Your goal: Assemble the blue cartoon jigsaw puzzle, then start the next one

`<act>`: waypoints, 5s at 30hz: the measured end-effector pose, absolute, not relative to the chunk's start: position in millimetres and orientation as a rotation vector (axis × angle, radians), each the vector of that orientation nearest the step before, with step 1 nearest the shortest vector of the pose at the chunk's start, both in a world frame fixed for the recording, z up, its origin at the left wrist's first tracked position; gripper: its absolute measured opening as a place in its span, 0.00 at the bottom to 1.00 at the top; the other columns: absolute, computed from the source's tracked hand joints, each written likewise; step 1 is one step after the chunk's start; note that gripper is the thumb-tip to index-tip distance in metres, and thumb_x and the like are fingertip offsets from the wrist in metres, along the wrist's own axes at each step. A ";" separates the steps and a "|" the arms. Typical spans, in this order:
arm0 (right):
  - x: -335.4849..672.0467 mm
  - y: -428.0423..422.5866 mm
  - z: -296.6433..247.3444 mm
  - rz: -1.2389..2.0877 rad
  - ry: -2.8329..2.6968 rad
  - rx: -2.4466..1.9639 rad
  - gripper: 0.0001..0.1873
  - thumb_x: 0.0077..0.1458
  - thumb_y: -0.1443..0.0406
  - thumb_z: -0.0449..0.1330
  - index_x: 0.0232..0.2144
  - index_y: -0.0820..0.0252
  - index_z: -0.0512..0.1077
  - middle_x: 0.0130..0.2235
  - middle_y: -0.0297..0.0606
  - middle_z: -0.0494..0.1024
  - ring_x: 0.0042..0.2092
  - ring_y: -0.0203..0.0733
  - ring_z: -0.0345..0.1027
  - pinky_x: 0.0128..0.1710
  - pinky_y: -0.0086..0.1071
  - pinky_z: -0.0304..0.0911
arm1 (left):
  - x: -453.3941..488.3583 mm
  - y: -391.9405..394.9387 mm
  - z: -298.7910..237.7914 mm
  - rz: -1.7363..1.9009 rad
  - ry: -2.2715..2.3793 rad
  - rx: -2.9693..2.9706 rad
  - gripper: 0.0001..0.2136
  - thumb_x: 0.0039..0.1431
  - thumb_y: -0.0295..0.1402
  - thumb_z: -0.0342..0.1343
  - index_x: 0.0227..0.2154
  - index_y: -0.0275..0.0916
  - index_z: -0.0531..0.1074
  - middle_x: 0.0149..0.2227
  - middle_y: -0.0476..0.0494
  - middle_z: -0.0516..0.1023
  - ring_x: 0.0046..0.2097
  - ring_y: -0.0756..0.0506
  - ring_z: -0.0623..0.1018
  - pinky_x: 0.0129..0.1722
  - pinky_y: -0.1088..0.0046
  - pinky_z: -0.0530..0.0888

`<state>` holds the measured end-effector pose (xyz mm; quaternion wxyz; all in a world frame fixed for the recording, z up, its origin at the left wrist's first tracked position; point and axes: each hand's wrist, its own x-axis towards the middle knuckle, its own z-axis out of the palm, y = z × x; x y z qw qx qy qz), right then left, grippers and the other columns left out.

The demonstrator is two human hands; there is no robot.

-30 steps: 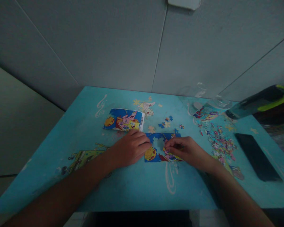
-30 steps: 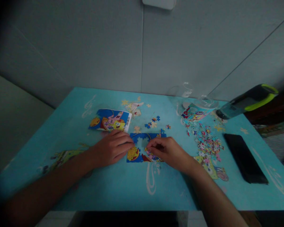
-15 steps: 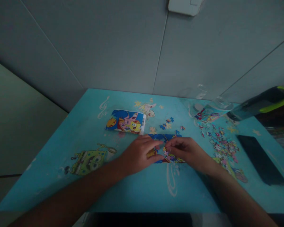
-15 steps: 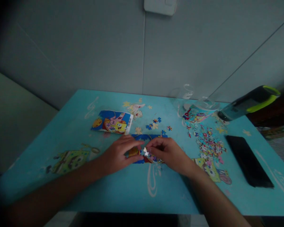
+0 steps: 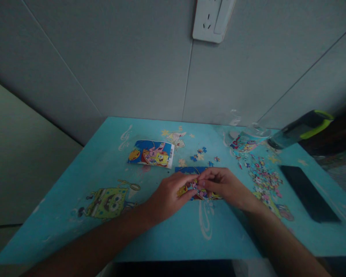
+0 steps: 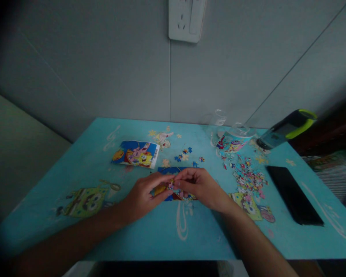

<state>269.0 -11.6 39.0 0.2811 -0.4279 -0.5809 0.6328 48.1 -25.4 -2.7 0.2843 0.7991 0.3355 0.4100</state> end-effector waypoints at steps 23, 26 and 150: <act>274.5 -5.0 30.8 1.459 -1.585 -1.179 0.13 0.58 0.56 0.64 0.38 0.60 0.77 0.31 0.34 0.76 0.30 0.34 0.66 0.31 0.30 0.63 | 58.8 -9.4 -4.9 0.662 1.018 2.579 0.21 0.57 0.49 0.63 0.45 0.39 0.72 0.44 0.42 0.75 0.48 0.39 0.72 0.48 0.58 0.69; 275.1 -5.7 33.4 1.472 -1.561 -1.184 0.12 0.58 0.57 0.64 0.38 0.61 0.77 0.31 0.34 0.76 0.30 0.34 0.66 0.32 0.30 0.62 | 50.8 -11.8 -1.8 0.645 0.942 2.615 0.18 0.61 0.47 0.60 0.47 0.39 0.72 0.46 0.42 0.75 0.49 0.40 0.72 0.49 0.59 0.68; 278.0 7.4 18.4 0.785 -2.252 -1.204 0.08 0.63 0.68 0.60 0.42 0.55 0.79 0.40 0.35 0.81 0.42 0.38 0.74 0.44 0.32 0.67 | 35.7 -19.3 0.5 0.540 0.673 3.020 0.11 0.70 0.28 0.49 0.50 0.37 0.73 0.45 0.44 0.79 0.46 0.44 0.74 0.45 0.61 0.65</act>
